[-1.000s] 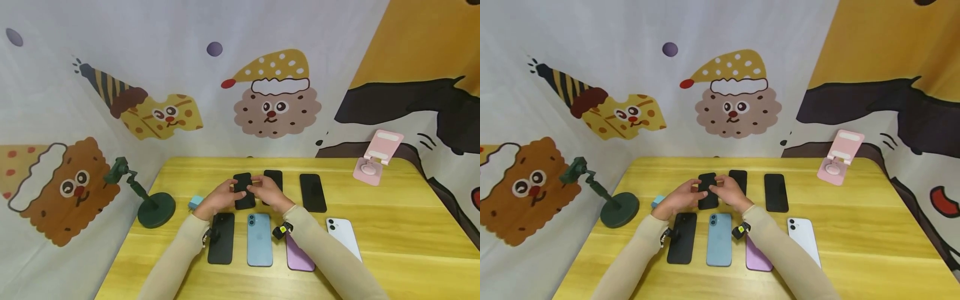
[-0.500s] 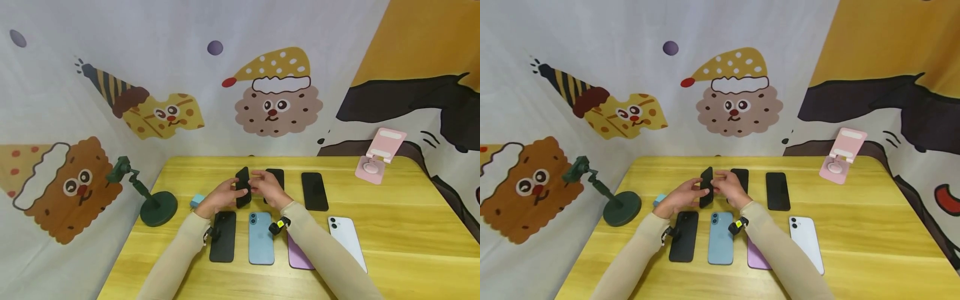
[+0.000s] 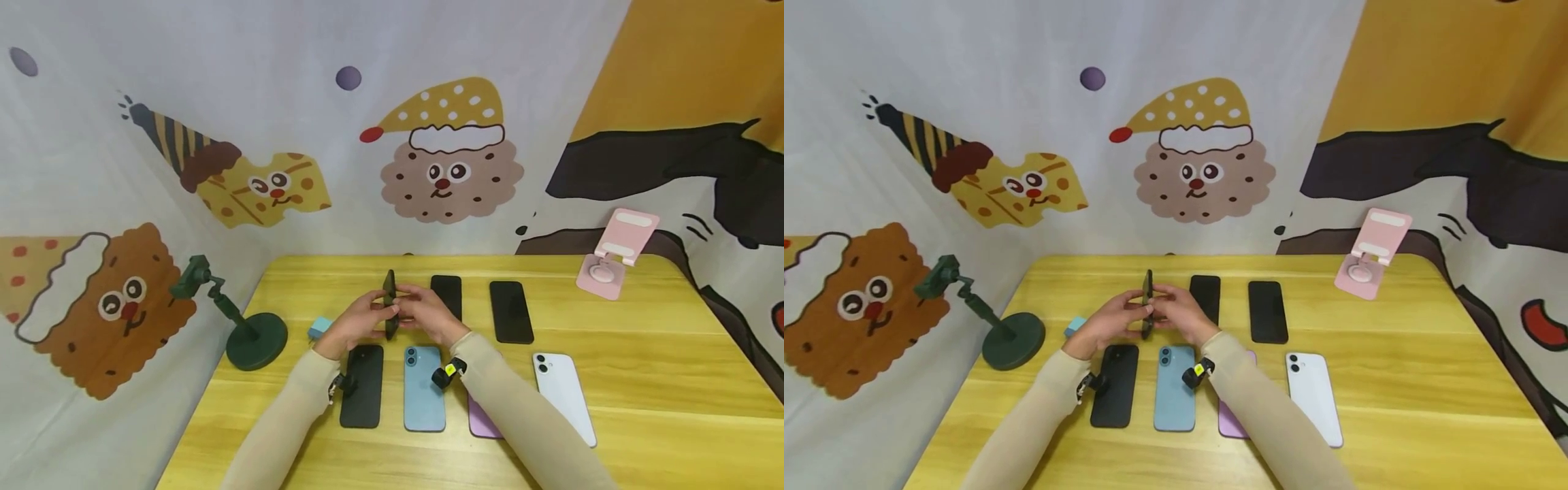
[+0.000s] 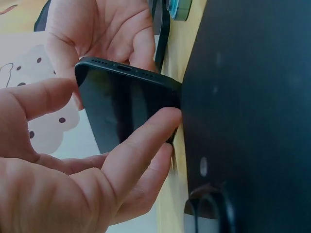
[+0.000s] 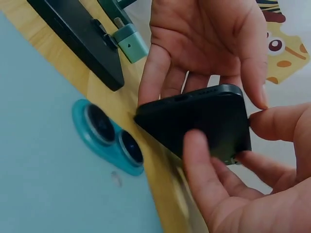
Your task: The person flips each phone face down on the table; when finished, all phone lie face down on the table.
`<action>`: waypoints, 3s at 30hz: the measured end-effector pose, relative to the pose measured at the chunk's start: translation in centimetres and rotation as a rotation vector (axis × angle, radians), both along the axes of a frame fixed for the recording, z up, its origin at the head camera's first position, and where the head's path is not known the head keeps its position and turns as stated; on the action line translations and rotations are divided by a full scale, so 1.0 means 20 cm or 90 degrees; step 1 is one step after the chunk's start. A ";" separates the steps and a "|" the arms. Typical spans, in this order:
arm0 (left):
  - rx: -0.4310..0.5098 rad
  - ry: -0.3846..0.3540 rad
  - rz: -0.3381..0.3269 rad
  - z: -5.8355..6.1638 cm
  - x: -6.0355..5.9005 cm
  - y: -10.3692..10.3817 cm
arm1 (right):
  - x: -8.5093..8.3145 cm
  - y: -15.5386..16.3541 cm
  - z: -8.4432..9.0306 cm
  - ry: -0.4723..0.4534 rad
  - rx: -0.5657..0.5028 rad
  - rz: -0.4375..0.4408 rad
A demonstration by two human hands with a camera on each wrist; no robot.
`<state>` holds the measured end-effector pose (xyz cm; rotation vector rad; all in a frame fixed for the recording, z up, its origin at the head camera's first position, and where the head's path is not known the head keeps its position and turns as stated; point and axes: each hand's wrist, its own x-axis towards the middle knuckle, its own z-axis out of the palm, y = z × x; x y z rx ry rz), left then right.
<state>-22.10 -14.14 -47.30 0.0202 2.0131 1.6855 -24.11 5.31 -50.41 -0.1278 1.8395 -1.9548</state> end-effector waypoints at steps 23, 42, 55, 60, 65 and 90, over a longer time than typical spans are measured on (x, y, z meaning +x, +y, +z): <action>0.006 0.054 0.044 0.00 0.02 -0.05 | 0.02 -0.01 -0.02 0.049 0.031 0.094; 0.124 0.064 0.060 -0.05 0.03 -0.11 | 0.01 0.06 0.01 0.126 0.125 0.018; 0.194 0.027 -0.012 -0.07 0.01 -0.11 | -0.03 0.13 0.03 0.099 0.096 0.007; 0.075 0.034 -0.033 -0.04 -0.02 -0.11 | -0.04 0.13 0.01 0.105 0.097 -0.013; -0.006 0.021 -0.056 -0.01 -0.05 -0.13 | -0.05 0.11 -0.01 0.098 0.106 -0.024; -0.113 0.027 -0.050 -0.09 -0.14 -0.14 | -0.06 0.06 -0.03 0.212 0.362 -0.021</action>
